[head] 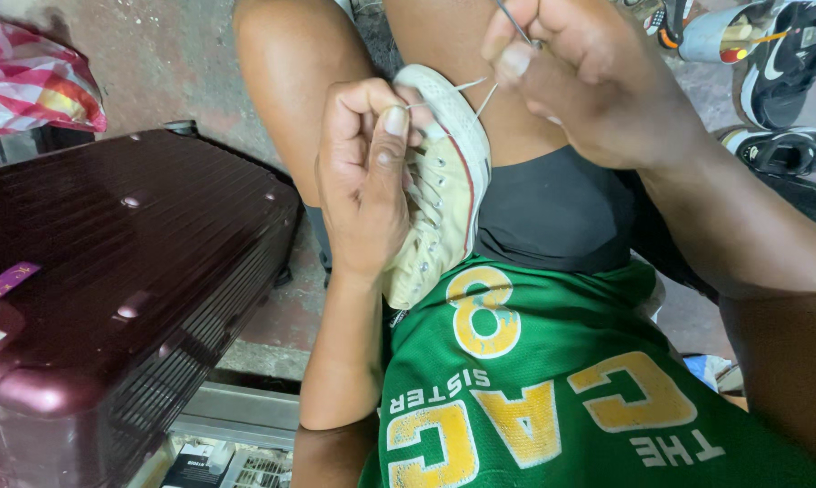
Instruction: The person sits on the floor and uses a needle and thread to stitch the upper part of a white canvas sneaker. They repeatedly push the needle through the fabric and pull the thread tight, working on the same shoe throughout the clip.
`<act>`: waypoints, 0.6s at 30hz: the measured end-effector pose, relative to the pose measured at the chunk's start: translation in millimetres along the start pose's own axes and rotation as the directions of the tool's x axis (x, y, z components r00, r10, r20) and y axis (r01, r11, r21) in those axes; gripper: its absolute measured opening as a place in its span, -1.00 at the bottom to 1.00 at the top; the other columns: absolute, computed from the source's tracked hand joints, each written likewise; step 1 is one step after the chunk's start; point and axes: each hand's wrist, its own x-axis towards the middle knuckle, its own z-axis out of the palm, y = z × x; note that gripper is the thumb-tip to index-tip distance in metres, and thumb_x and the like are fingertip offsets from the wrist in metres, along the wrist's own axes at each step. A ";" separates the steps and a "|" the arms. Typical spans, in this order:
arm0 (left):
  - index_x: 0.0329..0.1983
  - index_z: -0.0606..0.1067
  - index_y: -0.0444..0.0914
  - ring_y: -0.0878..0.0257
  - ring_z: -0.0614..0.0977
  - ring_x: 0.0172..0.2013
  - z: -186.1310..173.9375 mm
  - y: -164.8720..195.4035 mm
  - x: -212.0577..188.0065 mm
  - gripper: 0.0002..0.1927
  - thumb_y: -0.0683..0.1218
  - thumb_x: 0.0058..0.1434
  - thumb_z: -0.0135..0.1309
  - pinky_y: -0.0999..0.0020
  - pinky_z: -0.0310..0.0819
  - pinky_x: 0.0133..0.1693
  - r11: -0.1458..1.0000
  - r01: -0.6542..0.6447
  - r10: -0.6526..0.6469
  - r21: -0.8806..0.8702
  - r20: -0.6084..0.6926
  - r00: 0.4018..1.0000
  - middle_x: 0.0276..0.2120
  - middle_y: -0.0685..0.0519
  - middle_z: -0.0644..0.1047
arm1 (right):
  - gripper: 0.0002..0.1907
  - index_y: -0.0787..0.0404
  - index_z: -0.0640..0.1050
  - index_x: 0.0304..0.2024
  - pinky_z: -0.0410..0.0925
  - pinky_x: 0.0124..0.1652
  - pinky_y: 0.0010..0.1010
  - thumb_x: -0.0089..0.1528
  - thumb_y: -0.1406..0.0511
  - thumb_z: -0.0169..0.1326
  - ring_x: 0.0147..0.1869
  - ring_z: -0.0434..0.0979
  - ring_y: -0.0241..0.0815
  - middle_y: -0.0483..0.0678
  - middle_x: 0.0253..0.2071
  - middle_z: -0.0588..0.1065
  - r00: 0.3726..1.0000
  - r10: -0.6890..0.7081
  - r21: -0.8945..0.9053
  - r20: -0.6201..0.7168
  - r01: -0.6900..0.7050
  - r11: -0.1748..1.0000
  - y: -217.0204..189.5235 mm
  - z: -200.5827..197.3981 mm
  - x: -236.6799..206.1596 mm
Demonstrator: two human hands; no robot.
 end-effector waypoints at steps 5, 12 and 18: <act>0.23 0.33 -0.30 0.40 0.37 -0.28 -10.9 8.3 -4.0 -0.82 -0.19 0.64 -0.05 0.49 0.29 -0.14 0.957 0.051 -0.056 -0.286 -0.008 0.998 -0.23 0.11 0.41 | -0.42 0.31 0.47 0.11 0.30 -0.44 -0.40 0.09 0.27 0.34 -0.51 0.42 -0.20 0.02 -0.09 0.54 0.975 -0.182 -0.576 0.128 0.223 0.787 -2.4 7.5 -4.2; 0.39 0.30 -0.36 0.38 0.59 -0.40 -17.5 54.9 -4.2 -0.63 -0.27 0.56 -0.06 0.59 0.34 -0.38 0.990 0.129 -0.128 0.051 -0.023 0.991 -0.05 -0.06 0.63 | -0.82 0.18 0.57 -0.16 0.27 -0.43 -0.39 0.33 0.27 0.32 -0.48 0.44 -0.27 -0.12 -0.39 0.45 0.988 -0.085 -0.610 0.130 0.147 0.779 9.4 -2.5 -7.7; 0.42 0.29 -0.29 0.37 0.58 -0.44 2.3 66.0 10.5 -0.27 -0.23 0.18 0.28 0.58 0.50 -0.39 0.775 0.147 -0.183 0.615 -0.004 0.983 -0.08 -0.02 0.63 | -0.83 0.26 0.48 -0.17 0.24 -0.37 -0.44 0.39 0.33 0.22 -0.42 0.39 -0.30 -0.06 -0.31 0.47 0.988 -0.076 -0.476 0.131 0.130 0.870 -12.6 -2.9 0.7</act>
